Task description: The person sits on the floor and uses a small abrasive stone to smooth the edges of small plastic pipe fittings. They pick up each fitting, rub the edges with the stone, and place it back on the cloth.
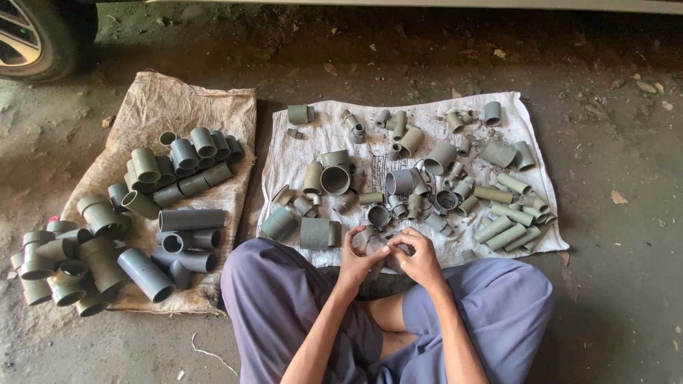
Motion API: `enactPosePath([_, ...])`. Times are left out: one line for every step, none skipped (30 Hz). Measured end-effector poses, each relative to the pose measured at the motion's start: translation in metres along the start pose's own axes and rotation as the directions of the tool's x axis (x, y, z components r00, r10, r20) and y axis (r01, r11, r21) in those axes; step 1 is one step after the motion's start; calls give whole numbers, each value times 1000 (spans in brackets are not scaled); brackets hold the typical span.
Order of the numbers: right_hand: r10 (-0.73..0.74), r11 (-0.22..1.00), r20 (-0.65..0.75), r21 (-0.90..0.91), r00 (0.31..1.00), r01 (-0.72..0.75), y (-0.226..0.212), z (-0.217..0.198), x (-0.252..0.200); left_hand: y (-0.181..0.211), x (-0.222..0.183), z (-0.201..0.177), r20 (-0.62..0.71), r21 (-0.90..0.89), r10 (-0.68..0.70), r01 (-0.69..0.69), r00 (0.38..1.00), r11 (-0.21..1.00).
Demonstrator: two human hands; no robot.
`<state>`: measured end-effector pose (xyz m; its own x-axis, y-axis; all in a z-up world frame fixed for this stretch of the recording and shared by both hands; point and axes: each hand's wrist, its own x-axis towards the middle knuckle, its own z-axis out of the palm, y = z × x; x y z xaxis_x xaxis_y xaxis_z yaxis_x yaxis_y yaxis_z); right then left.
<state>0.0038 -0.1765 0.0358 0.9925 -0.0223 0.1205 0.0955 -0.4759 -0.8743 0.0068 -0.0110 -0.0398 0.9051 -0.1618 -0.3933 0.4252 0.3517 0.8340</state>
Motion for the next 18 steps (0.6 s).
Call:
enactPosePath([0, 1000, 1, 1, 1000, 0, 1, 0, 0, -4, 3, -3, -1, 0, 0, 0, 1000, 1000])
enactPosePath([-6, 1000, -5, -18, 1000, 6, 3, 0, 0, -7, 5, -6, -23, 3, -8, 8, 1000, 1000])
enactPosePath([-12, 999, -12, -34, 1000, 11, 4, 1, 0, -11, 7, -9, -44, 8, -16, 17, 999, 1000])
enactPosePath([-10, 999, -13, -32, 1000, 10, 6, 3, -2, -8, 5, -5, -45, 10, -17, 18, 999, 1000])
enactPosePath([-19, 999, -73, -51, 997, 15, 8, 6, -2, -5, 3, 0, -50, -3, -1, 1, 999, 1000])
enactPosePath([-28, 997, -133, -70, 991, 19, 10, 9, -2, -1, 1, 5, -55, -16, 15, -16, 998, 1000])
enactPosePath([-30, 997, -134, -70, 991, 20, 13, 10, -3, 2, -1, 7, -55, -16, 17, -18, 998, 1000])
enactPosePath([-33, 997, -174, -79, 984, 19, 16, 11, -4, 6, -3, 9, -40, -36, 39, -41, 998, 999])
enactPosePath([-38, 996, -213, -87, 976, 20, 18, 13, -3, 11, -4, 11, -28, -55, 64, -65, 998, 996])
enactPosePath([-40, 996, -214, -86, 976, 22, 21, 12, -1, 11, -3, 13, -28, -54, 67, -68, 997, 996])
enactPosePath([-34, 996, -259, -93, 965, 10, 25, 12, -1, 11, -3, 15, 5, -61, 82, -82, 997, 995])
enactPosePath([-27, 995, -303, -99, 953, -3, 28, 12, 0, 10, -2, 16, 38, -68, 97, -95, 995, 993])
enactPosePath([-27, 995, -302, -99, 953, -3, 32, 10, 0, 9, -2, 17, 38, -68, 97, -95, 995, 993])
enactPosePath([-10, 995, -327, -94, 945, -22, 36, 9, 1, 8, -2, 17, 76, -78, 109, -103, 991, 992])
enactPosePath([7, 995, -351, -89, 936, -41, 40, 7, 1, 7, -3, 18, 113, -89, 121, -111, 986, 990])
enactPosePath([6, 995, -349, -91, 937, -40, 44, 6, 1, -3, 3, 12, 112, -91, 121, -111, 986, 990])
enactPosePath([17, 994, -346, -93, 938, -53, 47, 4, 2, -13, 9, 7, 152, -108, 130, -114, 980, 988])
enactPosePath([29, 993, -343, -95, 939, -65, 51, 2, 2, -23, 15, 2, 192, -124, 140, -117, 971, 985])
